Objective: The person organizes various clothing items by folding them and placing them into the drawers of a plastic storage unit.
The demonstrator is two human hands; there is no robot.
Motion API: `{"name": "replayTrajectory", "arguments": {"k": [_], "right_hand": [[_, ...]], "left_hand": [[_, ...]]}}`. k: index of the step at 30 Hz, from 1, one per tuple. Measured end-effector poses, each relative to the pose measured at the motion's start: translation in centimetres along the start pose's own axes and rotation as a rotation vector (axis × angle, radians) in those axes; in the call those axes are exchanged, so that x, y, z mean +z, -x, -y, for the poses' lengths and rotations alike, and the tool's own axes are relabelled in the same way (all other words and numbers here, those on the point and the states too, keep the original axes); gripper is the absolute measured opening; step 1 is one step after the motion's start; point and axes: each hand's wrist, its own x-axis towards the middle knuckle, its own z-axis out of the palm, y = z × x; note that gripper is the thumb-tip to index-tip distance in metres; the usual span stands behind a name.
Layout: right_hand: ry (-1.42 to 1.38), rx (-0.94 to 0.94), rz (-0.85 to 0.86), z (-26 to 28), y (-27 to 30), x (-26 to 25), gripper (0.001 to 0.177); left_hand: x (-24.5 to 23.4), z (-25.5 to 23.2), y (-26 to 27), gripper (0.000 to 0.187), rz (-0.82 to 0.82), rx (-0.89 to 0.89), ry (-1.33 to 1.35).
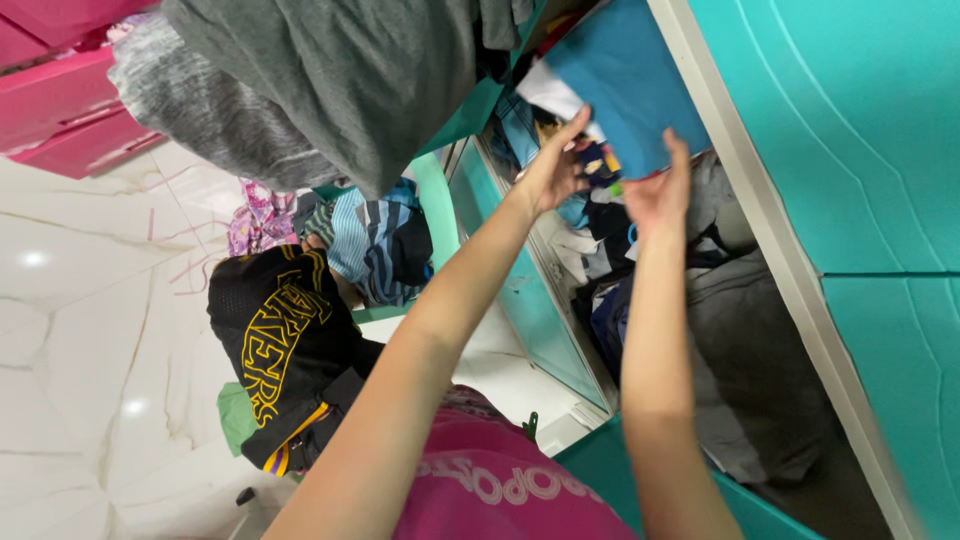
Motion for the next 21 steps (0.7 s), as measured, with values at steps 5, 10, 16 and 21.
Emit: {"name": "replayTrajectory", "arguments": {"k": [5,10,16,21], "right_hand": [[0.626,-0.157,-0.104,-4.1,11.8,6.2,0.042],[0.901,-0.254,0.9,-5.8,24.8,20.9,0.03],[0.92,-0.114,1.727,-6.6,28.2,28.5,0.054],[1.192,-0.204,0.974,-2.1,21.3,17.6,0.051]], "left_hand": [[0.9,-3.2,-3.7,0.093,-0.429,0.029,-0.151],[1.7,-0.6,-4.8,0.091,-0.685,0.259,-0.536],[1.2,0.1,-4.7,0.097,-0.725,0.408,-0.71],[0.8,-1.5,-5.0,0.087,-0.606,0.347,-0.578]]}}
